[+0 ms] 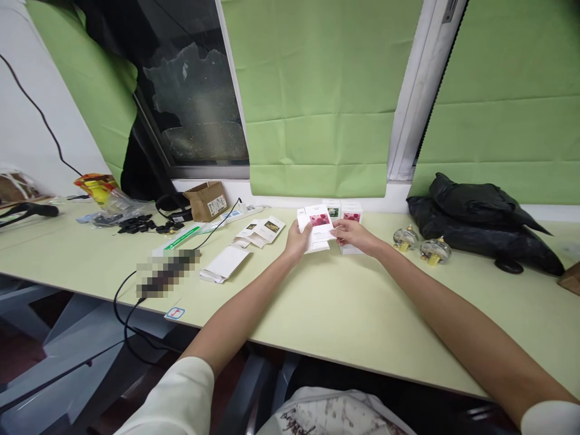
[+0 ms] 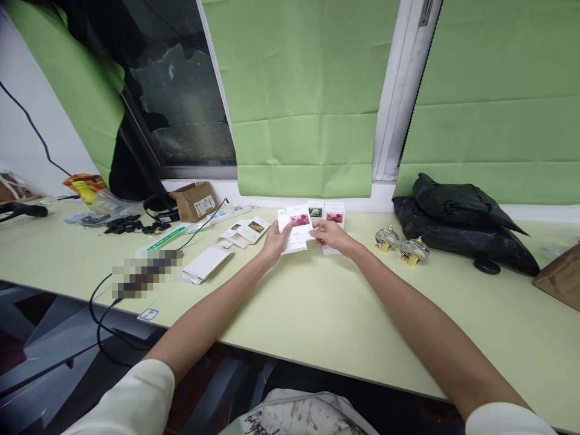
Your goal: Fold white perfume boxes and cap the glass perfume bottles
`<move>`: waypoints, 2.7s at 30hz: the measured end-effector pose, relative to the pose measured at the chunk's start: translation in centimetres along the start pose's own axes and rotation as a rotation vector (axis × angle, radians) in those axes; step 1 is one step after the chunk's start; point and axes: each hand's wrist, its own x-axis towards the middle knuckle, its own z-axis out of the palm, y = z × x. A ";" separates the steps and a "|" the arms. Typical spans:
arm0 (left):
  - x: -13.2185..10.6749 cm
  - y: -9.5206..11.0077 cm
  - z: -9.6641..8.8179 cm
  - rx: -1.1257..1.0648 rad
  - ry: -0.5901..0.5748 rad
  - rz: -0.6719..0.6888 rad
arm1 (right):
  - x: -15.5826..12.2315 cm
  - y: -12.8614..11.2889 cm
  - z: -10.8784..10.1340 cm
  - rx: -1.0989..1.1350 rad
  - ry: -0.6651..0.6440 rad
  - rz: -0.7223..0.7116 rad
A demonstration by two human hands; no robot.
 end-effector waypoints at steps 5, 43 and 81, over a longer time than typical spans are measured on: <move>0.1 0.4 -0.3 0.071 0.032 0.070 | -0.7 -0.4 0.5 -0.004 -0.168 0.012; 2.9 2.7 -8.1 1.878 0.284 0.223 | -1.1 -0.4 1.4 -0.435 -0.166 -0.014; -2.0 -0.1 -0.8 1.086 -0.633 0.455 | -0.6 0.8 -5.1 -1.162 0.313 0.359</move>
